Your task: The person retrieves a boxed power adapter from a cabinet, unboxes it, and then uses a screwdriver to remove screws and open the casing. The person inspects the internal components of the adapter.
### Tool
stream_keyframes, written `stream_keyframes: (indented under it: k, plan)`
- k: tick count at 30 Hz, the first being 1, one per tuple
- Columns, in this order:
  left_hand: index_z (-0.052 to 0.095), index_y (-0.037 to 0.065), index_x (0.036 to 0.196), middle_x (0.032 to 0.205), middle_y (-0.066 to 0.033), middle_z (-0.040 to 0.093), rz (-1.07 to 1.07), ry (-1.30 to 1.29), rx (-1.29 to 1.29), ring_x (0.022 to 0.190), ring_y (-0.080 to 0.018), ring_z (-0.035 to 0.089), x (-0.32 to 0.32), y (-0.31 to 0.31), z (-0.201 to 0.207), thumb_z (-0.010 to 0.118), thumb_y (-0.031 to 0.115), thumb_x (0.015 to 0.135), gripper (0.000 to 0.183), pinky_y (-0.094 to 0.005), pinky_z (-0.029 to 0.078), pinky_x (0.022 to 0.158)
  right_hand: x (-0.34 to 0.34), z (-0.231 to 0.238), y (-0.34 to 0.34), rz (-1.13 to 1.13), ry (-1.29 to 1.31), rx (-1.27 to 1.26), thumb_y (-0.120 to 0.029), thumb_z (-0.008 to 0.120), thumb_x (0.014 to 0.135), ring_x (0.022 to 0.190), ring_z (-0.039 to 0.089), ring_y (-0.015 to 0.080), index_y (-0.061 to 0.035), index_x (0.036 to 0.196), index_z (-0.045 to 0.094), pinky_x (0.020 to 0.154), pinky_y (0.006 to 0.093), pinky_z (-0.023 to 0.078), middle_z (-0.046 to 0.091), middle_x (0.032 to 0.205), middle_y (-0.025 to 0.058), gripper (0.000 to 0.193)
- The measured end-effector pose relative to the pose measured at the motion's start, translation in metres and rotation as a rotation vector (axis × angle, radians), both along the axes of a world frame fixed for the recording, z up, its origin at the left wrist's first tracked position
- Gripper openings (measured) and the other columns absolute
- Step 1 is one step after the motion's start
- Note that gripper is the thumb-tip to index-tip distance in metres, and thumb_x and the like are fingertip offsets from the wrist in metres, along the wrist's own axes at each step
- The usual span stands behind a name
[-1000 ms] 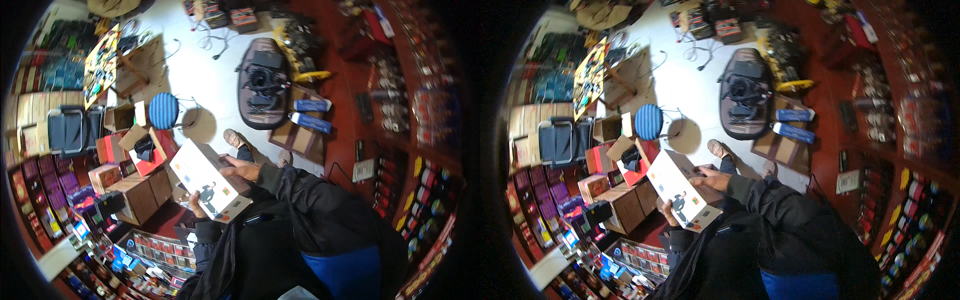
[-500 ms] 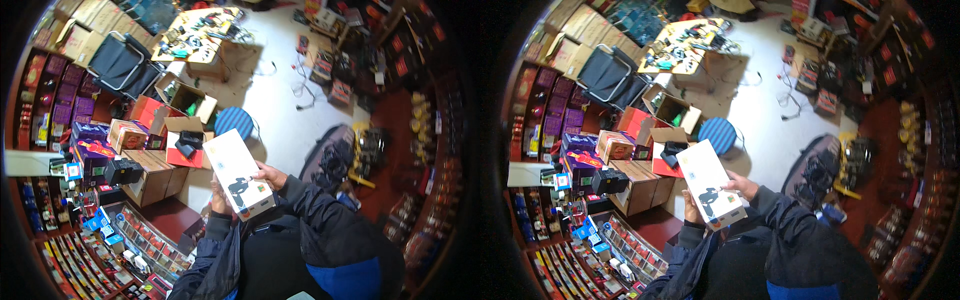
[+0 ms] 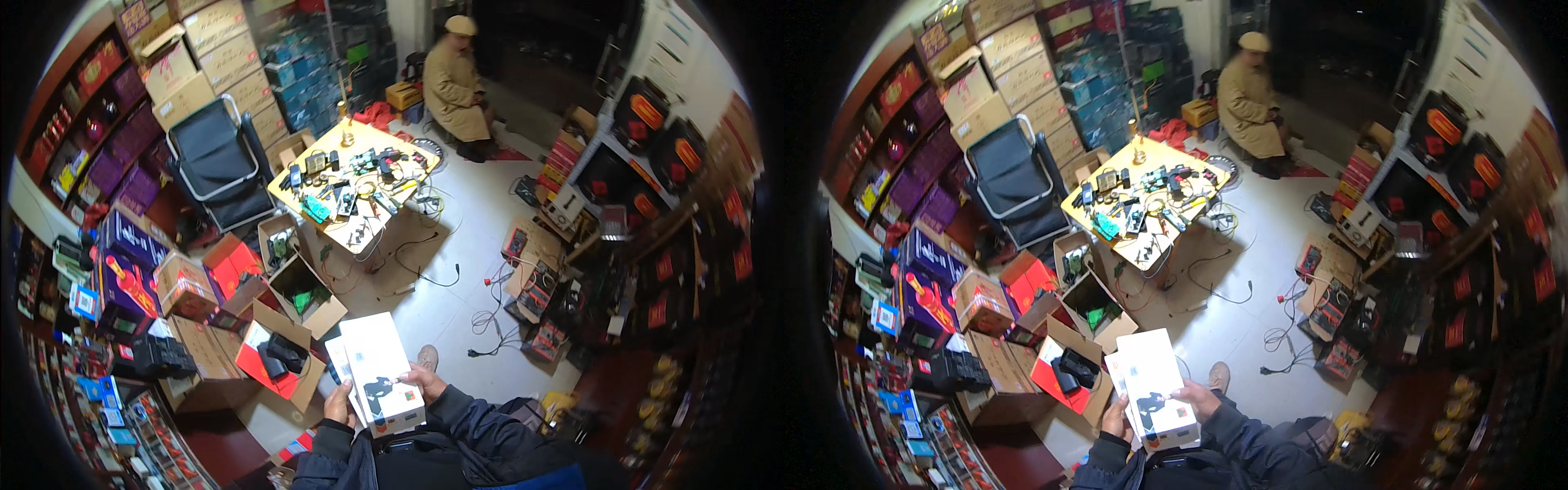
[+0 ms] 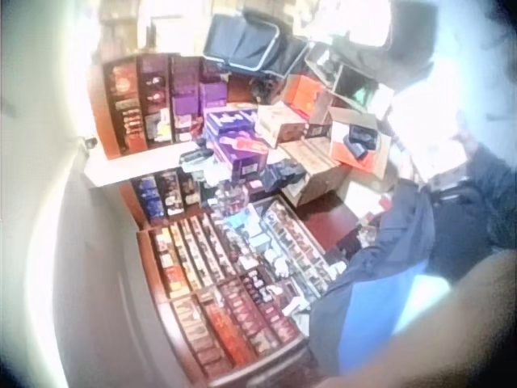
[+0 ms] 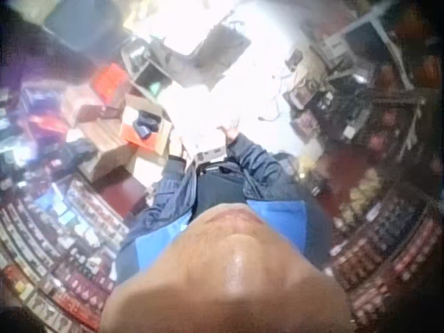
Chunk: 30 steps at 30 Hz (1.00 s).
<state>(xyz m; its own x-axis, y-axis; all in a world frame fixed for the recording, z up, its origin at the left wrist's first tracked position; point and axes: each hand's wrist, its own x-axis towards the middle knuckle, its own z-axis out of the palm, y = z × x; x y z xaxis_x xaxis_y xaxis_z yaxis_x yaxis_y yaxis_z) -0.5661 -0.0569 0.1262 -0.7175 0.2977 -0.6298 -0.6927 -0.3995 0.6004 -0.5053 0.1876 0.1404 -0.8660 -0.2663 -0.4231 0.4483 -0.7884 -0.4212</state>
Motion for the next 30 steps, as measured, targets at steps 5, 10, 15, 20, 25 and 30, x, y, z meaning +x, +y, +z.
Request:
stream_keyframes:
  k: [5, 10, 15, 20, 25, 30]
  plan:
    - [0.057, -0.007, 0.134, 0.124, -0.0208, 0.070, 0.133, -0.045, -0.009, 0.110, -0.0320, 0.070, -0.044, 0.076, -0.019, 0.061, 0.019, 0.104, 0.041, -0.0454, 0.056, 0.100, -0.054, -0.032, 0.101, -0.124, -0.169, 0.068, -0.015, 0.061, 0.094, 0.099, 0.073, 0.0266, 0.0051, 0.122, 0.059, 0.085, 0.0411, 0.064, 0.070, 0.111, 0.0173, 0.035]
    - [0.060, -0.006, 0.129, 0.123, -0.0172, 0.069, 0.311, -0.153, -0.033, 0.112, -0.0271, 0.067, -0.088, 0.106, -0.013, 0.069, 0.018, 0.100, 0.039, -0.0387, 0.053, 0.101, -0.100, -0.046, 0.189, -0.376, -0.147, 0.076, -0.014, 0.063, 0.090, 0.108, 0.070, 0.0296, 0.0077, 0.110, 0.064, 0.104, 0.0446, 0.056, 0.071, 0.111, 0.0191, 0.030]
    - [0.048, -0.006, 0.146, 0.136, -0.0215, 0.064, 0.374, -0.123, -0.037, 0.121, -0.0323, 0.066, -0.128, 0.112, 0.007, 0.065, 0.029, 0.103, 0.058, -0.0466, 0.053, 0.107, -0.131, -0.054, 0.243, -0.508, -0.248, 0.182, -0.011, 0.062, 0.091, 0.104, 0.068, 0.0283, 0.0045, 0.102, 0.065, 0.106, 0.0443, 0.053, 0.070, 0.102, 0.0152, 0.020]
    - [0.044, 0.000, 0.151, 0.144, -0.0200, 0.059, 0.422, -0.168, -0.020, 0.131, -0.0353, 0.059, -0.179, 0.109, 0.001, 0.059, 0.036, 0.105, 0.060, -0.0492, 0.046, 0.114, -0.134, -0.067, 0.272, -0.548, -0.258, 0.107, -0.015, 0.059, 0.091, 0.109, 0.069, 0.0330, 0.0061, 0.120, 0.061, 0.104, 0.0482, 0.054, 0.069, 0.114, 0.0177, 0.036]
    - [0.051, 0.002, 0.144, 0.140, -0.0172, 0.063, 0.418, -0.143, -0.055, 0.130, -0.0328, 0.060, -0.239, 0.096, -0.030, 0.067, 0.039, 0.099, 0.060, -0.0488, 0.045, 0.115, -0.149, -0.067, 0.271, -0.691, -0.272, 0.163, -0.017, 0.059, 0.087, 0.107, 0.069, 0.0327, 0.0066, 0.119, 0.061, 0.105, 0.0461, 0.054, 0.069, 0.114, 0.0182, 0.040]
    - [0.045, 0.000, 0.147, 0.142, -0.0185, 0.061, 0.341, -0.246, 0.033, 0.132, -0.0345, 0.059, -0.305, 0.088, -0.071, 0.068, 0.025, 0.098, 0.060, -0.0510, 0.042, 0.118, -0.181, -0.060, 0.247, -0.821, -0.444, 0.259, -0.019, 0.057, 0.087, 0.119, 0.066, 0.0380, 0.0081, 0.142, 0.048, 0.108, 0.0492, 0.052, 0.065, 0.130, 0.0231, 0.062]
